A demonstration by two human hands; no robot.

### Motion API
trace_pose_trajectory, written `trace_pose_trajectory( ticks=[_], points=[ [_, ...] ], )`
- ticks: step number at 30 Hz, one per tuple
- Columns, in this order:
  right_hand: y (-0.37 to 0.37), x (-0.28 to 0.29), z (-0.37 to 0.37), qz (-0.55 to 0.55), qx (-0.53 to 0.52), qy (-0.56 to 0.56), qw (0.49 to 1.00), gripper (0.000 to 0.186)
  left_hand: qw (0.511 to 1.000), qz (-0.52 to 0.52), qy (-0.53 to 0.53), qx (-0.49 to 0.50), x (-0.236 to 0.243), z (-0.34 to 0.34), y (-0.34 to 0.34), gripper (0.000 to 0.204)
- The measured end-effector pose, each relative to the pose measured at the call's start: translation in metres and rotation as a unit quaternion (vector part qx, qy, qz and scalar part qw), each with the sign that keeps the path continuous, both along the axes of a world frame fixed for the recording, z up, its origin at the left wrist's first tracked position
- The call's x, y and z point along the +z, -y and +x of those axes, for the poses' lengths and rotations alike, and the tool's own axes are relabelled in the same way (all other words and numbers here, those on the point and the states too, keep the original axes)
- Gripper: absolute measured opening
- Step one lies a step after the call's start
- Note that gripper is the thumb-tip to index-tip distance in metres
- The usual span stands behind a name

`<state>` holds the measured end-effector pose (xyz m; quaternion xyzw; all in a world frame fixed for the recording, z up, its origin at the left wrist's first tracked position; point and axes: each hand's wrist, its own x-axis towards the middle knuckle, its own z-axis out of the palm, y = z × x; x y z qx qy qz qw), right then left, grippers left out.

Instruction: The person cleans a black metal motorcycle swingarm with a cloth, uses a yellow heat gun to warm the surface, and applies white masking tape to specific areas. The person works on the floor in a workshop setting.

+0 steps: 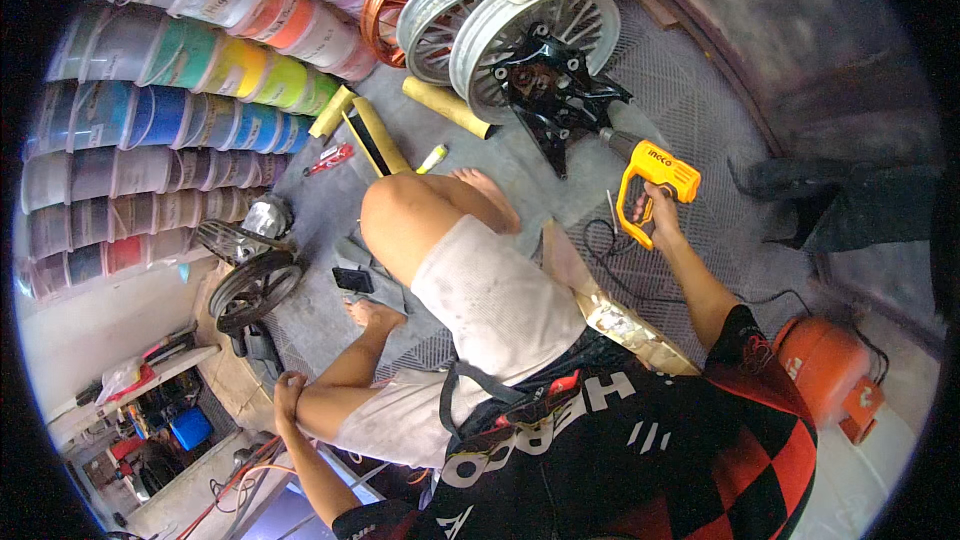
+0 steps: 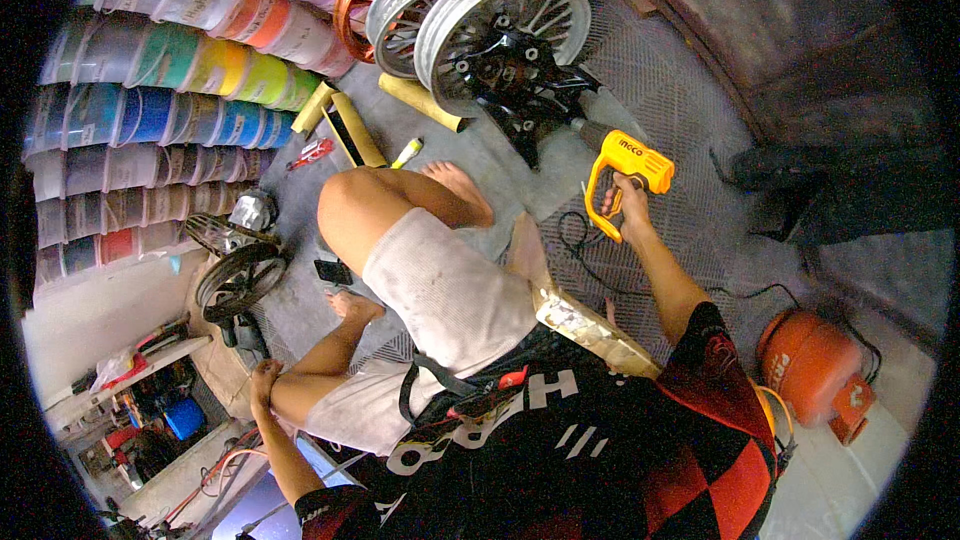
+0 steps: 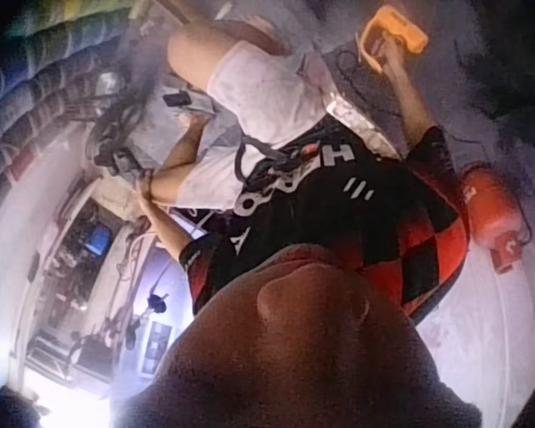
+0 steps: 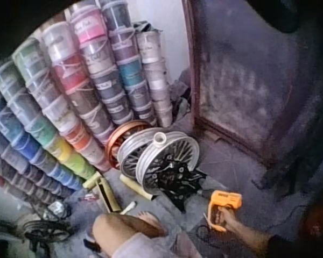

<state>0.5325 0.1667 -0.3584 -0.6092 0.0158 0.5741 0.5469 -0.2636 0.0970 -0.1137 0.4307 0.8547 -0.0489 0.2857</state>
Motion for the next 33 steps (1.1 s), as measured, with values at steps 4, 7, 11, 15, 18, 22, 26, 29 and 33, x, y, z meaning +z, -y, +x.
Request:
trace_pose_trajectory(
  ticks=[4,7,11,15,18,22,26,29,33],
  points=[
    [0.01,0.02,-0.01,-0.007,0.039,0.047,0.998,0.021,1.0,0.021,0.001,0.006,-0.001,0.006,-0.003,0.032],
    [0.02,0.04,-0.019,0.004,0.061,0.079,0.995,0.018,0.999,0.032,-0.004,-0.008,-0.005,-0.002,0.003,0.031],
    [0.039,0.067,-0.022,0.093,0.194,0.246,0.945,0.018,0.999,0.024,-0.028,-0.01,-0.015,-0.017,0.007,0.033],
    [0.048,0.065,-0.026,0.086,0.229,0.328,0.912,0.017,1.0,0.024,-0.014,-0.012,-0.012,-0.014,0.005,0.036],
    [0.05,0.053,-0.026,0.102,0.245,0.38,0.886,0.025,0.997,0.068,-0.016,-0.034,-0.014,-0.015,0.009,0.035],
    [0.053,0.042,-0.027,0.134,0.24,0.443,0.853,0.033,0.999,0.042,-0.001,0.011,-0.01,-0.01,0.009,0.036],
    [0.051,0.047,-0.024,0.14,0.264,0.462,0.835,0.036,0.999,0.041,-0.008,0.001,-0.007,-0.004,0.006,0.036],
    [0.049,0.043,-0.019,0.136,0.248,0.415,0.865,0.035,0.999,0.032,-0.009,0.005,-0.005,-0.002,0.006,0.036],
    [0.036,0.062,-0.027,0.091,0.161,0.381,0.906,0.022,0.999,0.032,-0.004,0.009,0.0,0.009,-0.001,0.037]
  ],
)
